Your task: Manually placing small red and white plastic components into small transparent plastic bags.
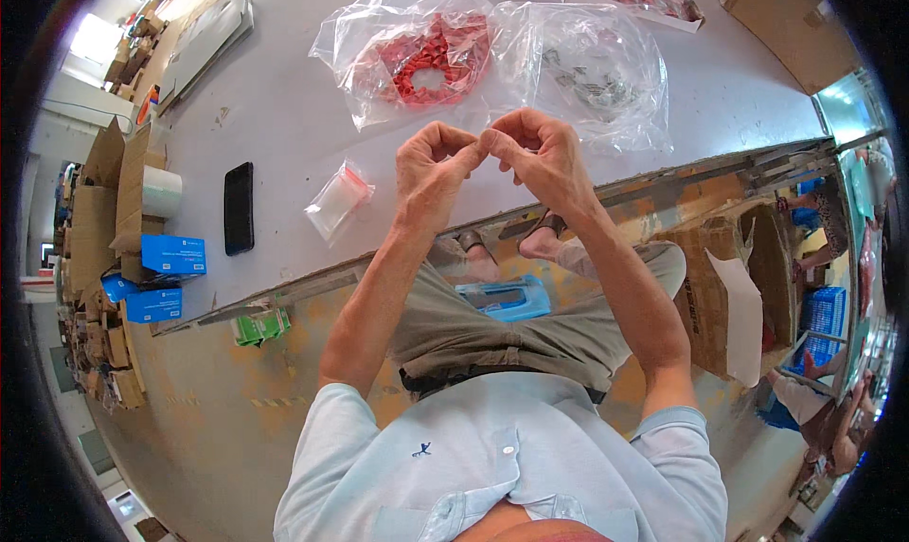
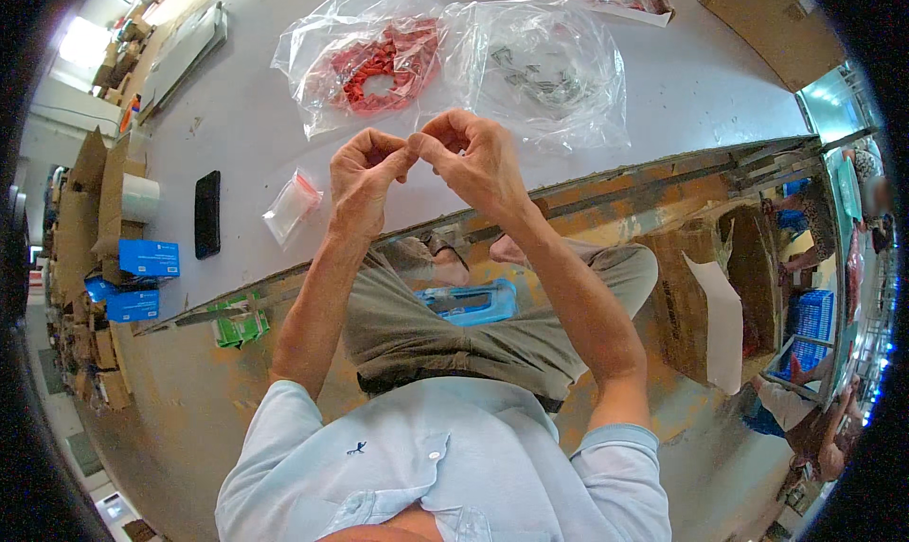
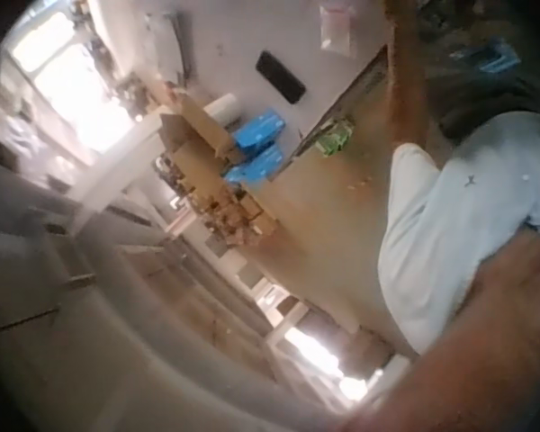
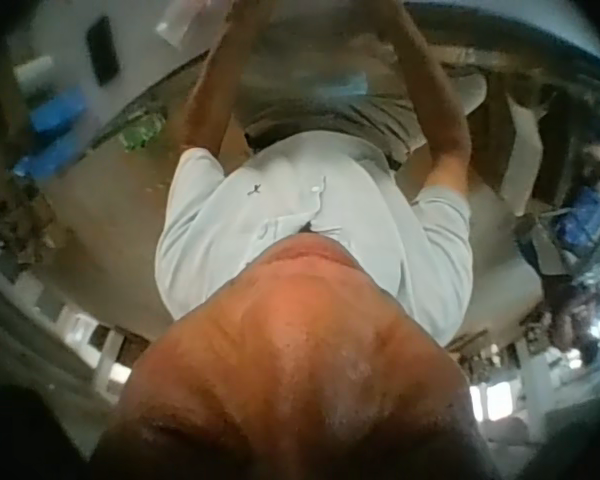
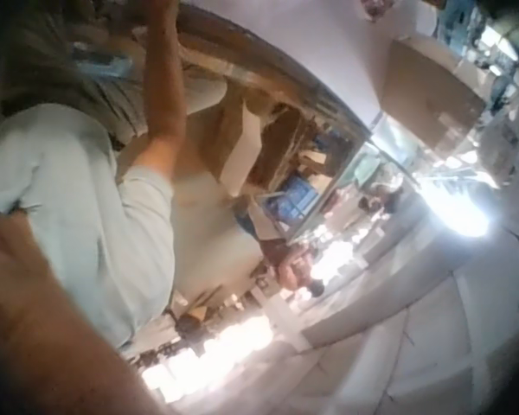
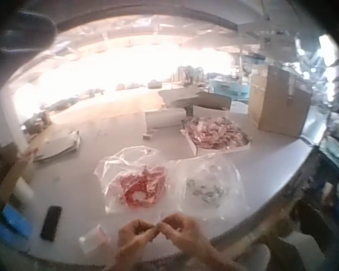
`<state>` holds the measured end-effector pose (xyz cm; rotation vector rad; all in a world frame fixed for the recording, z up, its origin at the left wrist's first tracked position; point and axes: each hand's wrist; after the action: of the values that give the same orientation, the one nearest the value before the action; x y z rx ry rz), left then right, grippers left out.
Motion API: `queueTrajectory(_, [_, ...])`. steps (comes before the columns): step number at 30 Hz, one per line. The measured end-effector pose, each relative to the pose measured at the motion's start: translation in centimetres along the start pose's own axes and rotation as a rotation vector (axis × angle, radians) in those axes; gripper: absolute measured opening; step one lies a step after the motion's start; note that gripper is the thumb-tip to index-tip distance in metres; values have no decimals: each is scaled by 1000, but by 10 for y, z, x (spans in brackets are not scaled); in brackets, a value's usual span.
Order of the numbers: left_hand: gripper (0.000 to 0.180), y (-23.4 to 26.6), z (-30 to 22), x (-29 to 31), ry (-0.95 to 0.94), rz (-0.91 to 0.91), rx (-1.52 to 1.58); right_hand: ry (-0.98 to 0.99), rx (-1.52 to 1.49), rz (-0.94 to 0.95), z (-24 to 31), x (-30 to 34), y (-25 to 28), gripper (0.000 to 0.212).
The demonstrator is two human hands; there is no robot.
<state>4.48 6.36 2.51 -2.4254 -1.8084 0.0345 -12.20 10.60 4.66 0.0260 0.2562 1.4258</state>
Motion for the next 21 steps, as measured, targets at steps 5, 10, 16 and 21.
queueTrajectory(5, [8, -1, -4, 5, -18, 45, -22, -32, -65, 40, 4, 0, 3, 17])
queueTrajectory(10, [9, 4, 2, 5, -28, 73, 14, -12, -1, 59, 6, 1, 5, 14])
queueTrajectory(16, [9, 6, 2, 6, -85, 51, -150, 67, 132, 104, 4, 2, 4, 11])
queueTrajectory(21, [10, 3, 3, 11, -308, -89, -431, -35, -4, 99, 7, 4, 2, 11])
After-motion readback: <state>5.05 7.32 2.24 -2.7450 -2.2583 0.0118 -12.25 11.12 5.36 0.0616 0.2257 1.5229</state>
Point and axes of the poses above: each hand's wrist, its own x-axis away from the middle knuckle, its own y-axis out of the back of the hand, z = x × y, and after that the axes turned 4 degrees about y, right-handed
